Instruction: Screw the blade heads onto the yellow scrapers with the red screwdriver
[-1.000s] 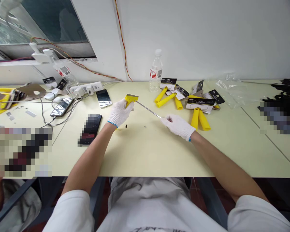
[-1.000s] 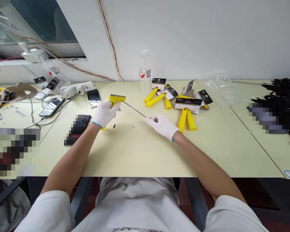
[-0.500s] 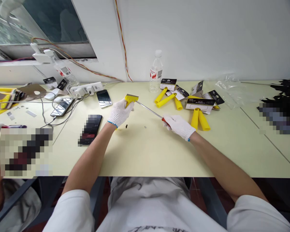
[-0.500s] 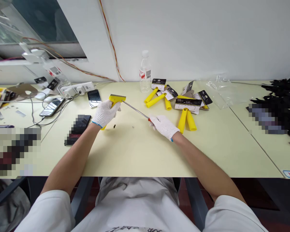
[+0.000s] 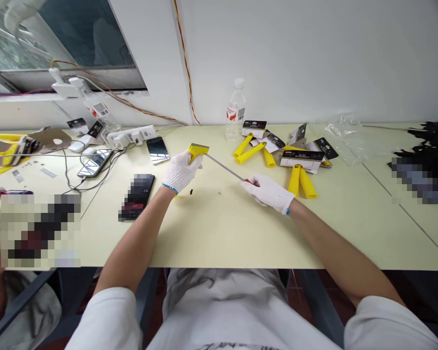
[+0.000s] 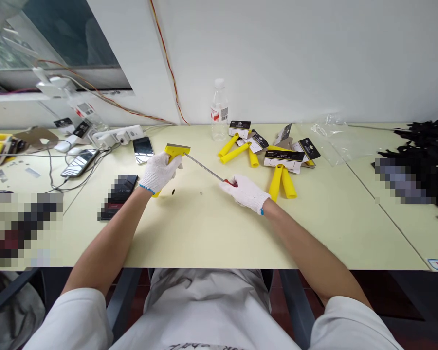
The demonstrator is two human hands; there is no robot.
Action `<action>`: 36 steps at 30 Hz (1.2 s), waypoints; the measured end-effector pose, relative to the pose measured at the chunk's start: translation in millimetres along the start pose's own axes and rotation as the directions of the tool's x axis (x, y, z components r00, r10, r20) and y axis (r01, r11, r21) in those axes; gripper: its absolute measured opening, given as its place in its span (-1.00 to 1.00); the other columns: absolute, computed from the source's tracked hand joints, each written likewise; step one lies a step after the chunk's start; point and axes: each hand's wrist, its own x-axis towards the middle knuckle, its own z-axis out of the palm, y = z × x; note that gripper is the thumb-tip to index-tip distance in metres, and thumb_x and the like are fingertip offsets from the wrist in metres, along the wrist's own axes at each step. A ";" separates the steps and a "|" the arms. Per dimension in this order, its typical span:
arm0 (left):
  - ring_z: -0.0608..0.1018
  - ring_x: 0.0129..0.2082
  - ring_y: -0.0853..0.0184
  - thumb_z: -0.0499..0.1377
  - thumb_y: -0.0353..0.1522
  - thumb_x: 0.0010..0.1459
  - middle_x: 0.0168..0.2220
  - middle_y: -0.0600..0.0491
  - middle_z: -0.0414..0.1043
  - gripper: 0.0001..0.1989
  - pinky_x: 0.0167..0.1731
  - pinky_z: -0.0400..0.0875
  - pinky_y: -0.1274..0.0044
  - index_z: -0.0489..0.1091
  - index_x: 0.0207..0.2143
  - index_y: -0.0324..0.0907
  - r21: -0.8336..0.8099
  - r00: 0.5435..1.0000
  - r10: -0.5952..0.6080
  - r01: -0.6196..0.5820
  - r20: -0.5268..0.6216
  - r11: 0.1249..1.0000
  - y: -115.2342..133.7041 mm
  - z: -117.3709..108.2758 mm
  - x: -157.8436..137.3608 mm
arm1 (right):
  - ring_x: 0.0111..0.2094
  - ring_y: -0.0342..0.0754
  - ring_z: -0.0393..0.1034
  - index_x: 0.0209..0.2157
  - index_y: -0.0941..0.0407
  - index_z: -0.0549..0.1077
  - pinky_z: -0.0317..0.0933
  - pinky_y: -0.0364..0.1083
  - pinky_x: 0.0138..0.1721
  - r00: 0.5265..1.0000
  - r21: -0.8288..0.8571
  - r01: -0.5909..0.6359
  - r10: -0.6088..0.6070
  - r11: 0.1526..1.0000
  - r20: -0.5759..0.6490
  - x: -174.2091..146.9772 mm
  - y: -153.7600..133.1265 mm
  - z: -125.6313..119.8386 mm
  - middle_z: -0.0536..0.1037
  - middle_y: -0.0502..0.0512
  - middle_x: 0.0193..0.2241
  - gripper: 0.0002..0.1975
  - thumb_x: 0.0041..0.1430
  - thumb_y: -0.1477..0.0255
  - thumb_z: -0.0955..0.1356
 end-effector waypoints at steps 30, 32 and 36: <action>0.52 -0.36 0.26 0.17 0.11 0.54 -0.41 0.01 0.58 -0.47 -0.21 0.53 0.36 0.64 0.02 -0.12 0.050 0.999 0.019 -0.018 -0.026 0.999 1.7 -1.7 2.1 | -0.49 -0.09 0.24 -0.32 0.09 0.54 0.08 -0.07 -0.43 0.989 -0.101 0.140 -0.144 0.985 -0.037 5.6 7.5 -6.1 0.48 0.01 -0.49 -0.32 0.42 -0.27 0.31; 0.53 -0.36 0.27 0.16 0.09 0.55 -0.43 0.03 0.58 -0.48 -0.22 0.53 0.38 0.63 0.03 -0.14 0.063 0.999 0.028 -0.025 -0.038 0.998 3.0 -2.6 2.5 | -0.49 -0.09 0.25 -0.32 0.09 0.55 0.09 -0.07 -0.42 0.988 -0.119 0.144 -0.150 0.982 -0.038 6.8 8.6 -6.6 0.49 0.01 -0.49 -0.32 0.43 -0.26 0.31; 0.54 -0.40 0.27 0.15 0.01 0.57 -0.48 0.05 0.54 -0.51 -0.22 0.53 0.36 0.63 0.01 -0.21 0.082 0.998 0.022 -0.018 -0.057 0.997 7.6 -3.9 1.5 | -0.49 -0.08 0.26 -0.34 0.09 0.54 0.09 -0.06 -0.41 0.991 -0.130 0.123 -0.129 0.984 -0.039 5.8 7.2 -5.7 0.50 0.02 -0.50 -0.32 0.42 -0.27 0.31</action>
